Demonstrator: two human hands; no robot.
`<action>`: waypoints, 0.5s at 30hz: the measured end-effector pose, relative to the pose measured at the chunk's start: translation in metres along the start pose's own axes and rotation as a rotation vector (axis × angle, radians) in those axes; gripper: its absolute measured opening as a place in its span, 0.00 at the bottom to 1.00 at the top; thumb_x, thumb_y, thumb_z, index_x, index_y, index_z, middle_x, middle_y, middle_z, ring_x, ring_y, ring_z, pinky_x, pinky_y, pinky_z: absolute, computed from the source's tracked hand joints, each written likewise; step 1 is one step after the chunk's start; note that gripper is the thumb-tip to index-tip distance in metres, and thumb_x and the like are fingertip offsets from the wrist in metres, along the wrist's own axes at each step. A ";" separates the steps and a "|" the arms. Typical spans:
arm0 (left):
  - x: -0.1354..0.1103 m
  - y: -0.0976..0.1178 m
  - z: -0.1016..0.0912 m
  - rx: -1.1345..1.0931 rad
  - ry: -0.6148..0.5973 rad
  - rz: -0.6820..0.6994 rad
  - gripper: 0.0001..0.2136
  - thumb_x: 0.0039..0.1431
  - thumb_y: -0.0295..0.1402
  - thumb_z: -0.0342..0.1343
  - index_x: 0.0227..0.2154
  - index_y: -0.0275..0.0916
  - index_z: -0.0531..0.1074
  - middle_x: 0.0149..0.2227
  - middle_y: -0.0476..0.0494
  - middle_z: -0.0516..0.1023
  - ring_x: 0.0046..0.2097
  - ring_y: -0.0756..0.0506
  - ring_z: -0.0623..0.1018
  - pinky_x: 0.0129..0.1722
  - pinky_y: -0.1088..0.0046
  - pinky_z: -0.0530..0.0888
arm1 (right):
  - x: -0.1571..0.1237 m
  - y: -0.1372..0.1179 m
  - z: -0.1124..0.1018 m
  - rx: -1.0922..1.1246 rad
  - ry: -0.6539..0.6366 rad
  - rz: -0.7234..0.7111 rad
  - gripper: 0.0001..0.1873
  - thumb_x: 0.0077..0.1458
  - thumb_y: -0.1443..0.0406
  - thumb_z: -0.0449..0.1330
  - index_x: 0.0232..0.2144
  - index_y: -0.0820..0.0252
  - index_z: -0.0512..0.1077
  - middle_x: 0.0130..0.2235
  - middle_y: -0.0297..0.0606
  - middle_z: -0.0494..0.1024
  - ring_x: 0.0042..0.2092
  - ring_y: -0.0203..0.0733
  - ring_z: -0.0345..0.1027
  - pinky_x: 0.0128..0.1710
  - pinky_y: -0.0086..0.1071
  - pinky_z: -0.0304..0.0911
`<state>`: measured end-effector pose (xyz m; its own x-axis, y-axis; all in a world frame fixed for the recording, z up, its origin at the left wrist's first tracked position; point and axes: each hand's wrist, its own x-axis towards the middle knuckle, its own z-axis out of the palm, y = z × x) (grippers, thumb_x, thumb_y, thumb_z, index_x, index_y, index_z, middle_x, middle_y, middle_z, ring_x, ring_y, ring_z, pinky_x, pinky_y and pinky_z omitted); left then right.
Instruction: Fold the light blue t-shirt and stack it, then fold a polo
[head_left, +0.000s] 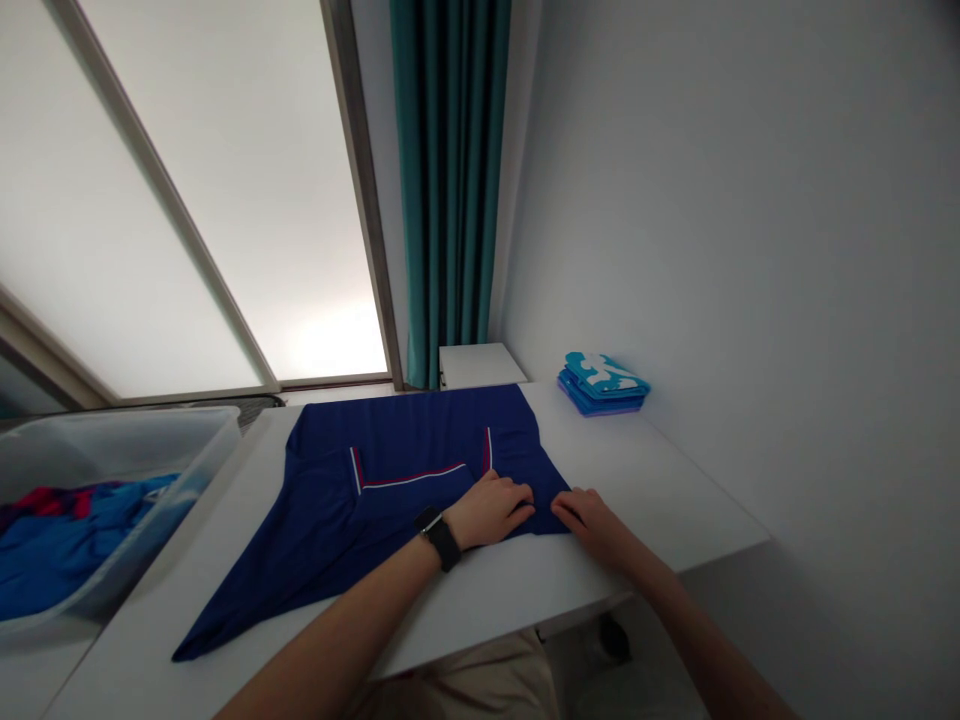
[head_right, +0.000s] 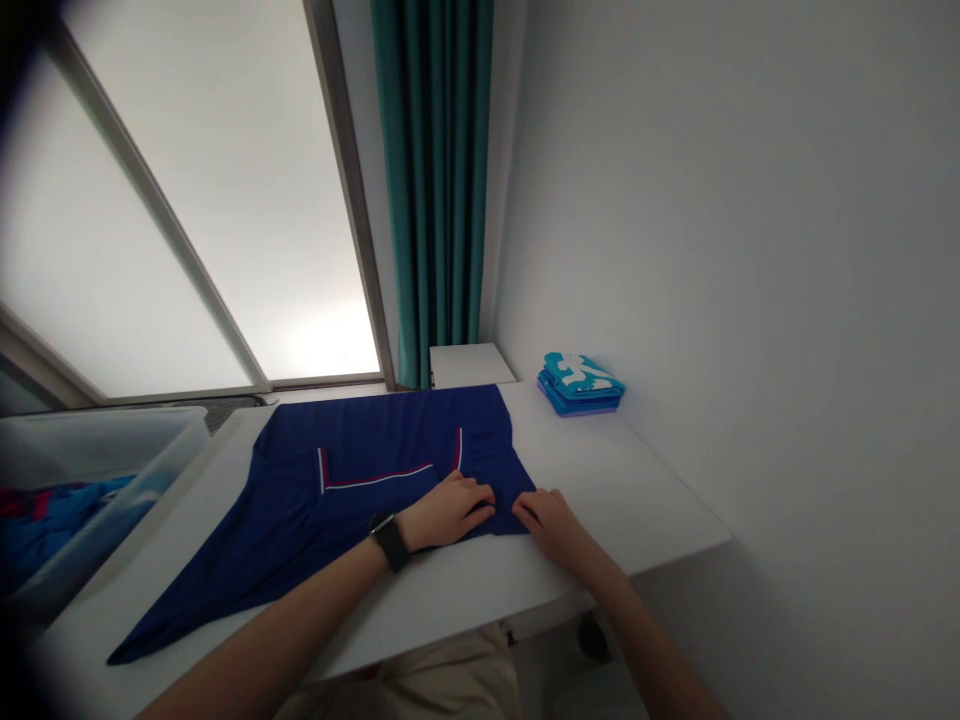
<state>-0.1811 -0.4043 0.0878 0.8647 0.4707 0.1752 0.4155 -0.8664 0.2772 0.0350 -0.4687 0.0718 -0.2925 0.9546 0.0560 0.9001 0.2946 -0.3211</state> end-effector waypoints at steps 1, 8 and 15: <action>0.000 0.000 0.001 0.008 0.010 -0.004 0.08 0.68 0.35 0.48 0.40 0.40 0.71 0.34 0.47 0.78 0.39 0.46 0.77 0.43 0.67 0.66 | 0.002 0.001 0.001 -0.016 0.005 0.003 0.16 0.66 0.62 0.45 0.33 0.58 0.71 0.33 0.38 0.77 0.36 0.42 0.69 0.42 0.38 0.58; 0.000 -0.002 0.009 0.039 0.071 0.011 0.07 0.67 0.33 0.49 0.42 0.39 0.70 0.40 0.46 0.76 0.42 0.46 0.76 0.43 0.70 0.69 | 0.013 0.004 0.002 -0.106 0.030 0.024 0.15 0.65 0.62 0.45 0.39 0.55 0.72 0.35 0.39 0.79 0.36 0.43 0.72 0.37 0.32 0.62; -0.003 -0.001 0.015 0.125 0.133 0.044 0.09 0.67 0.34 0.48 0.47 0.40 0.68 0.41 0.44 0.73 0.43 0.45 0.73 0.43 0.69 0.70 | 0.019 0.017 -0.004 -0.067 0.055 -0.011 0.14 0.64 0.59 0.49 0.43 0.55 0.72 0.38 0.40 0.80 0.36 0.43 0.75 0.37 0.33 0.64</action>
<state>-0.1801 -0.4073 0.0727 0.8412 0.4430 0.3102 0.4173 -0.8965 0.1487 0.0458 -0.4452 0.0716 -0.2859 0.9518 0.1113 0.9172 0.3054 -0.2559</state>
